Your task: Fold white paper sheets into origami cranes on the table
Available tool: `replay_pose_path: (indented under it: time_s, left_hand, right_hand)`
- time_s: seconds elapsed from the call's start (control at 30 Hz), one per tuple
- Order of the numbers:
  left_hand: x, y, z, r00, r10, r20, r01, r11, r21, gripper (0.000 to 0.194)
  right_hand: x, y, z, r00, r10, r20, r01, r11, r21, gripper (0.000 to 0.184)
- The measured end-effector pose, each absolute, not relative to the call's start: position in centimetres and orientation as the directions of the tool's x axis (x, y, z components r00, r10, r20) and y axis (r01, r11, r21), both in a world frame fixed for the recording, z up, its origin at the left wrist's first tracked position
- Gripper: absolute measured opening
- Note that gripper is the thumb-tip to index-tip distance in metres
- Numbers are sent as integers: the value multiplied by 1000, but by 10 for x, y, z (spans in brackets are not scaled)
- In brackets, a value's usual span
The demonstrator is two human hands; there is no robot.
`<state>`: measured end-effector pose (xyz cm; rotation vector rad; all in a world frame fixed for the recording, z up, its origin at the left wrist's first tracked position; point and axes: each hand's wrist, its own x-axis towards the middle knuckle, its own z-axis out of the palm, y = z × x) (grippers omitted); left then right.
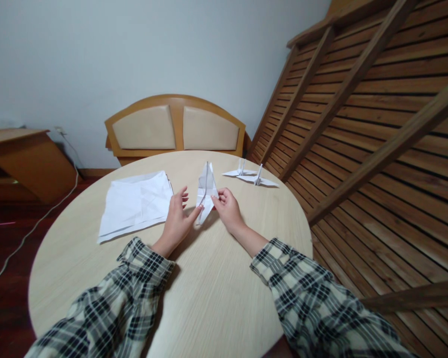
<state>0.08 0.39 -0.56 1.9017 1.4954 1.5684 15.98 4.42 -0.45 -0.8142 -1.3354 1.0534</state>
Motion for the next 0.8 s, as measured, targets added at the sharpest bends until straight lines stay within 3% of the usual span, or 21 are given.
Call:
replay_pose_path:
  time_s: [0.13, 0.27, 0.57, 0.8]
  left_hand:
    - [2, 1, -3, -78, 783, 617, 514, -499, 698, 54]
    - [2, -1, -1, -96, 820, 564, 497, -452, 741, 39]
    - [3, -3, 3, -177, 845, 504, 426, -396, 813, 26]
    - [1, 0, 4, -209, 885, 416, 258, -361, 896, 26]
  right_hand:
    - [158, 37, -2, -206, 918, 339, -122, 319, -940, 22]
    - [157, 31, 1, -269, 909, 319, -134, 292, -947, 21]
    - [157, 31, 1, -264, 912, 315, -143, 286, -948, 27]
    - [160, 30, 1, -242, 902, 358, -96, 345, -934, 48]
